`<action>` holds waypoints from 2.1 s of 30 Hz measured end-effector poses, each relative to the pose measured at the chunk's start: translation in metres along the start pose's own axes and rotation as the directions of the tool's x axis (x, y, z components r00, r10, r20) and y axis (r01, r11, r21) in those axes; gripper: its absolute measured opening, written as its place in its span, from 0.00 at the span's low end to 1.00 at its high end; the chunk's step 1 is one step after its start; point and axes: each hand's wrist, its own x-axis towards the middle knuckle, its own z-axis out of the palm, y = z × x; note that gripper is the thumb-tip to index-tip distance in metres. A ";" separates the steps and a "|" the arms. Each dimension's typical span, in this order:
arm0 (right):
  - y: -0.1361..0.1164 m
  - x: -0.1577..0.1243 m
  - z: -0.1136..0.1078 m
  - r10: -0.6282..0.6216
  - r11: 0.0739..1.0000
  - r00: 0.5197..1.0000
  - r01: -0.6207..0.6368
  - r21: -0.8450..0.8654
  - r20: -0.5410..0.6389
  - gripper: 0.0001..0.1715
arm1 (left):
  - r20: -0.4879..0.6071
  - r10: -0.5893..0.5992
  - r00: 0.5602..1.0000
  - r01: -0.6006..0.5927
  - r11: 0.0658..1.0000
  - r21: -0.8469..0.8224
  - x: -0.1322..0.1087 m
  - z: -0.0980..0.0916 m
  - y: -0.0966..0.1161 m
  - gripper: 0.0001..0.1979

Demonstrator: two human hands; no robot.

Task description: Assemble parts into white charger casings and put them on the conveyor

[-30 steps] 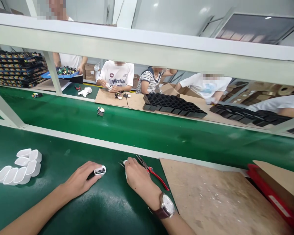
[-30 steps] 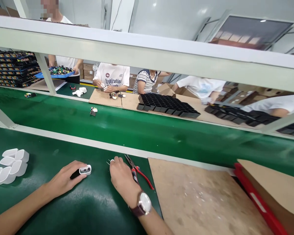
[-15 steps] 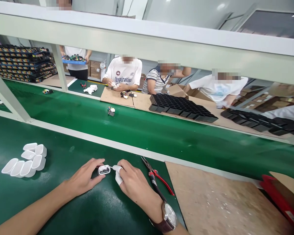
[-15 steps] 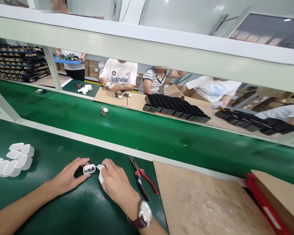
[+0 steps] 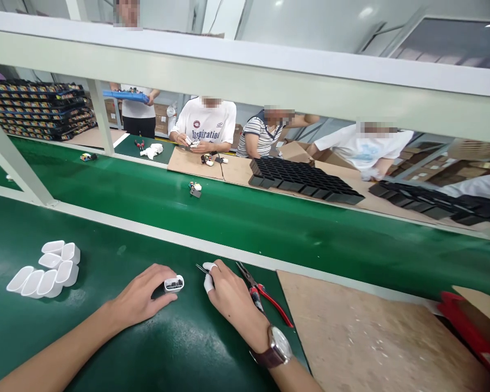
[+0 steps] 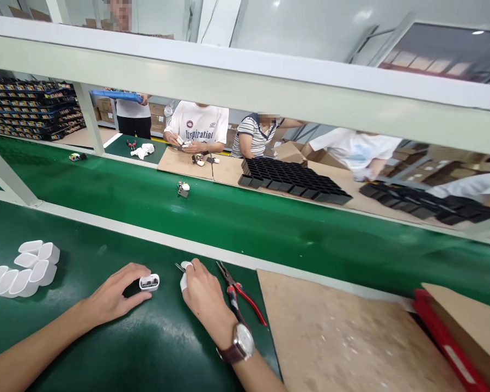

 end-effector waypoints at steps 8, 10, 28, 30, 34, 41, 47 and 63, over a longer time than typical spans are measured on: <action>0.003 0.005 0.007 0.045 0.997 0.999 -0.045 -0.069 -0.006 0.12 | -0.042 0.183 0.982 -0.180 0.982 0.059 0.005 -0.001 0.002 0.09; -0.003 0.004 0.003 0.000 0.999 0.998 -0.002 -0.040 -0.056 0.11 | -0.041 0.163 0.986 -0.161 0.986 0.052 0.007 0.000 0.003 0.07; -0.028 0.003 0.067 -0.273 0.922 0.894 0.348 0.167 -0.356 0.09 | -0.204 -0.312 0.928 0.333 0.940 0.076 0.092 -0.018 -0.061 0.23; -0.026 0.005 0.070 -0.278 0.914 0.892 0.359 0.188 -0.356 0.10 | -0.254 -0.330 0.909 0.375 0.914 0.156 0.129 -0.024 -0.073 0.20; -0.027 0.005 0.074 -0.244 0.917 0.899 0.336 0.217 -0.363 0.09 | -0.364 -0.399 0.841 0.489 0.849 0.198 0.179 -0.031 -0.099 0.19; -0.027 0.002 0.071 -0.258 0.890 0.873 0.382 0.250 -0.414 0.14 | -0.397 -0.302 0.867 0.407 0.889 0.211 0.138 -0.019 -0.080 0.38; -0.023 0.000 0.065 -0.328 0.855 0.806 0.475 0.209 -0.493 0.17 | -0.456 -0.193 0.869 0.348 0.894 0.284 0.064 -0.104 -0.029 0.34; -0.031 -0.009 0.054 -0.222 0.902 0.901 0.335 0.273 -0.372 0.12 | -0.072 -0.005 0.997 0.062 0.582 0.811 -0.092 -0.148 -0.054 0.23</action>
